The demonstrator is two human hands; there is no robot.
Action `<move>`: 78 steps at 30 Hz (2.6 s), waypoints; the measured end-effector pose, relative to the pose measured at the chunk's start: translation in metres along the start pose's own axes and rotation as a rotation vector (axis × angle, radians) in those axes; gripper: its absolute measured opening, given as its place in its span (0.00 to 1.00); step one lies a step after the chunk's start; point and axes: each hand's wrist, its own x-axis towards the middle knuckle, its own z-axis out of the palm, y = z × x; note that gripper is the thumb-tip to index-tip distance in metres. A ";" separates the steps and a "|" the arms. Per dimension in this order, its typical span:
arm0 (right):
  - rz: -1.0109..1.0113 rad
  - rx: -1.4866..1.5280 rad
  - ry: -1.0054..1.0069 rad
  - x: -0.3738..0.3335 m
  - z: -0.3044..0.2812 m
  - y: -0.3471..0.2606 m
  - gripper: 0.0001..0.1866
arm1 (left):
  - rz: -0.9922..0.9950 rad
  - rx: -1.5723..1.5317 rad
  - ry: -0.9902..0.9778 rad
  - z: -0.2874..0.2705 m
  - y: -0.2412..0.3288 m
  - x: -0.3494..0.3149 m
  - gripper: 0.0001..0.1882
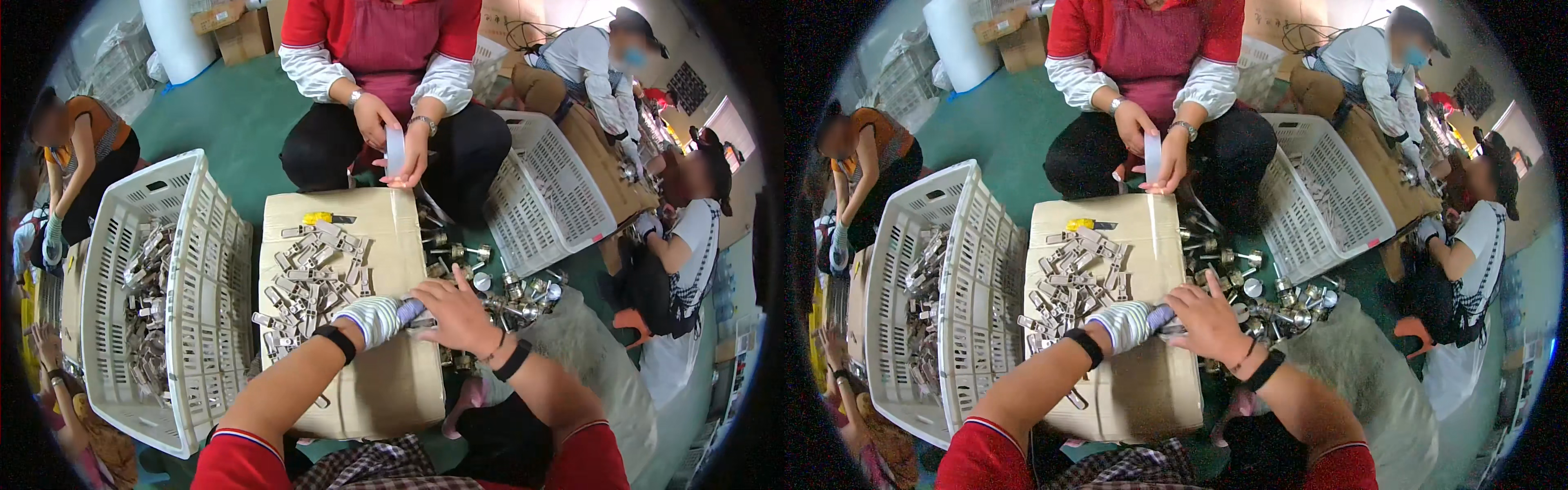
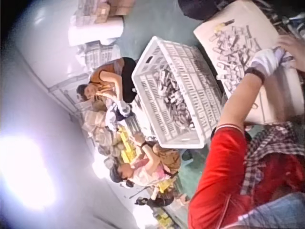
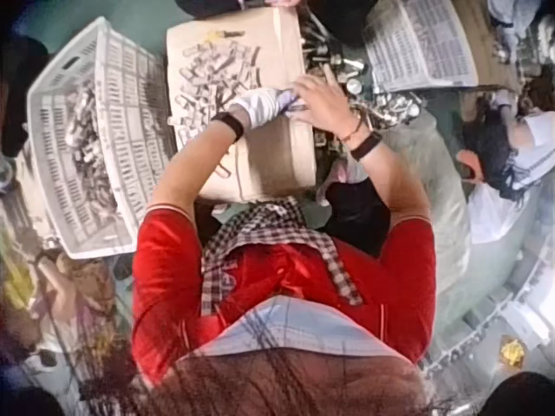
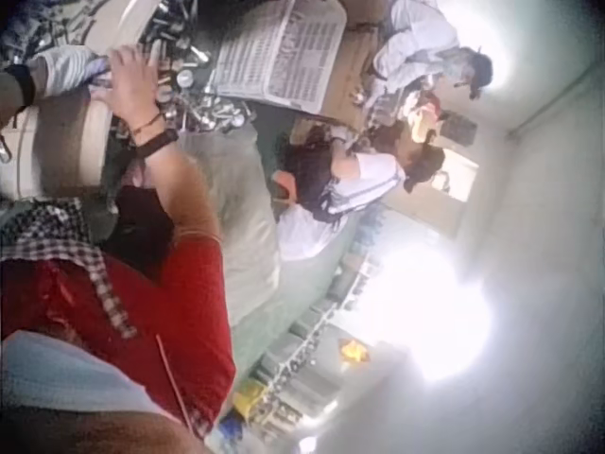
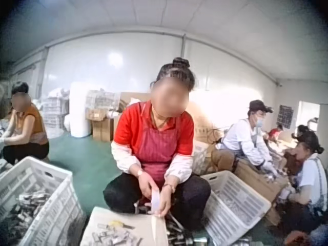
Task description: The recorder is assembling small metal hinges by placing components together on a flat cardboard surface in a factory environment.
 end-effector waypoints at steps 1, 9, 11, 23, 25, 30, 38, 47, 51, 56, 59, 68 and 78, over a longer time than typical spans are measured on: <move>0.034 0.055 -0.057 0.004 -0.001 0.002 0.36 | -0.016 -0.100 0.013 0.000 -0.007 0.004 0.25; 0.117 0.448 -0.306 0.047 0.007 0.064 0.33 | -0.092 -0.141 0.249 -0.029 0.023 0.004 0.26; 0.115 0.675 -0.392 0.060 0.006 0.074 0.32 | -0.067 0.150 0.265 -0.019 0.015 0.009 0.24; -0.001 0.246 0.013 0.033 -0.012 0.053 0.34 | -0.057 0.241 0.062 -0.040 0.002 0.032 0.23; 0.009 0.103 -0.010 0.030 -0.006 0.045 0.39 | 0.116 0.265 0.176 -0.035 -0.014 0.038 0.20; 0.083 0.156 -0.094 0.057 -0.003 0.057 0.35 | -0.015 0.173 0.089 -0.040 -0.023 0.045 0.18; 0.169 0.625 -0.298 0.099 0.014 0.113 0.29 | -0.140 0.262 0.274 -0.043 -0.003 0.048 0.20; 0.135 0.420 0.007 0.089 -0.010 0.097 0.21 | -0.002 0.144 0.332 -0.053 -0.033 0.066 0.20; -0.061 0.027 0.134 0.074 -0.006 0.079 0.35 | 0.057 0.154 0.331 -0.055 -0.052 0.078 0.20; 0.052 -0.052 0.033 0.098 -0.002 0.088 0.38 | -0.040 0.217 0.198 -0.079 -0.046 0.088 0.19; 0.104 0.025 -0.215 0.127 -0.017 0.095 0.36 | -0.013 0.207 0.288 -0.072 -0.066 0.092 0.21; 0.172 0.483 -0.363 0.169 0.013 0.155 0.39 | -0.205 0.214 0.227 -0.084 -0.031 0.088 0.27; 0.101 0.492 -0.525 0.081 -0.015 0.084 0.37 | -0.222 0.362 0.030 -0.045 0.025 0.024 0.37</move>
